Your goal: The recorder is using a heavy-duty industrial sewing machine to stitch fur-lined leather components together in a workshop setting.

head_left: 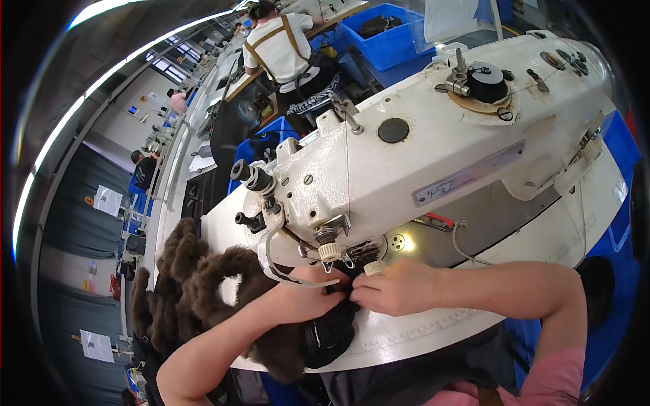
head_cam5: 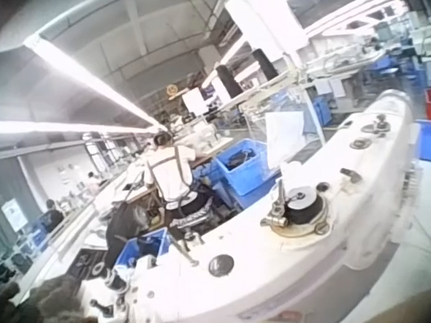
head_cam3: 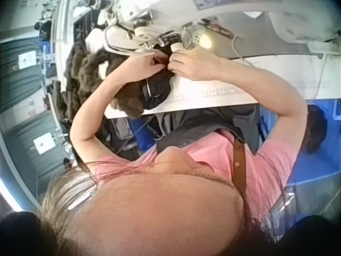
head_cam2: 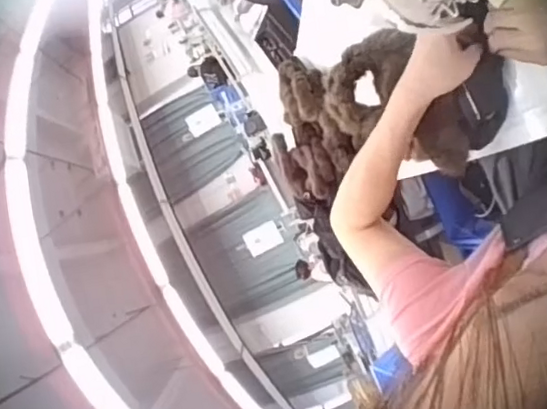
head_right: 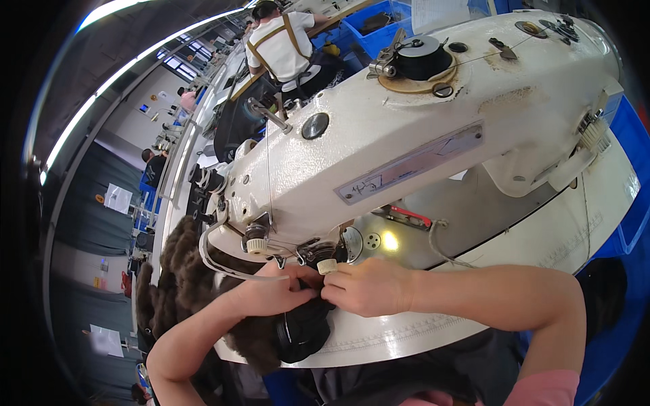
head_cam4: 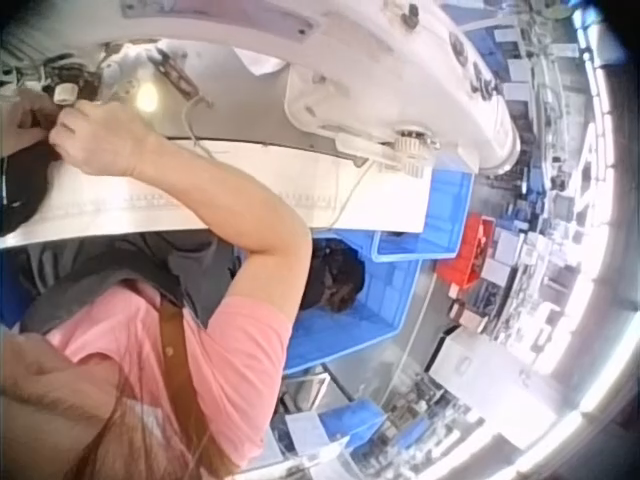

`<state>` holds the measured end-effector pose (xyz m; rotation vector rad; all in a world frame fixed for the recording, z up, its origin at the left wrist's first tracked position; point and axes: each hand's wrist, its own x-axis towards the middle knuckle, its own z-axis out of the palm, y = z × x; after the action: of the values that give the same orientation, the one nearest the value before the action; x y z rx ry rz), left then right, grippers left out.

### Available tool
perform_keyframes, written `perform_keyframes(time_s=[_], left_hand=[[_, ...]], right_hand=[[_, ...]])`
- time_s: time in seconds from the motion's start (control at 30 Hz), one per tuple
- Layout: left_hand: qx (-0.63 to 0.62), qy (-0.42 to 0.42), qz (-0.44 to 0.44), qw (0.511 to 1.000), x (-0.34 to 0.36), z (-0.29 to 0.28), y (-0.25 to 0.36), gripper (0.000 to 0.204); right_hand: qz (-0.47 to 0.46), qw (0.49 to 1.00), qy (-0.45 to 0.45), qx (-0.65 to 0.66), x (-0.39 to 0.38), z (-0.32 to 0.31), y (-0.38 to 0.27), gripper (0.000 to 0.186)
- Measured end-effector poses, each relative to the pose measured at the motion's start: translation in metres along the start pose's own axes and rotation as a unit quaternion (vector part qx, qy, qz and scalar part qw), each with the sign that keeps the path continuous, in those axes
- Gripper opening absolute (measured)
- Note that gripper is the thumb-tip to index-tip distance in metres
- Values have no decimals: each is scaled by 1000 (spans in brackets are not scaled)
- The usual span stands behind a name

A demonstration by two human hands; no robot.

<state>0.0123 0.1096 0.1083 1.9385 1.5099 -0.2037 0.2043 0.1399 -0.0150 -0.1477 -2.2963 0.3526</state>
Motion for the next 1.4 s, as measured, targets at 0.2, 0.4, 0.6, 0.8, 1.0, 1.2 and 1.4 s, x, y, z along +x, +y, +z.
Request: perform_keyframes(time_s=[0.2, 0.4, 0.6, 0.8, 1.0, 1.2, 1.4], left_hand=[[-12, -77, 4, 997, 11, -12, -5, 29], [-112, 13, 95, 989, 31, 11, -37, 31], [-129, 42, 118, 984, 40, 26, -46, 25], [-108, 101, 119, 982, 38, 32, -40, 27], [-78, 90, 67, 991, 28, 23, -29, 27], [-225, -73, -78, 968, 19, -6, -5, 37], [-323, -71, -62, 942, 3, 7, -29, 41]], right_hand=[[39, 997, -64, 28, 7, -5, -8, 21], [12, 999, -47, -22, 8, -7, -6, 25], [4, 995, -74, -60, 12, -9, -18, 34], [-4, 998, -56, -30, 12, 1, -12, 23], [-87, 993, -76, 14, 9, -5, -2, 17], [-89, 990, -104, 15, -2, -10, -5, 28], [-83, 993, -69, 37, -1, -9, -13, 24]])
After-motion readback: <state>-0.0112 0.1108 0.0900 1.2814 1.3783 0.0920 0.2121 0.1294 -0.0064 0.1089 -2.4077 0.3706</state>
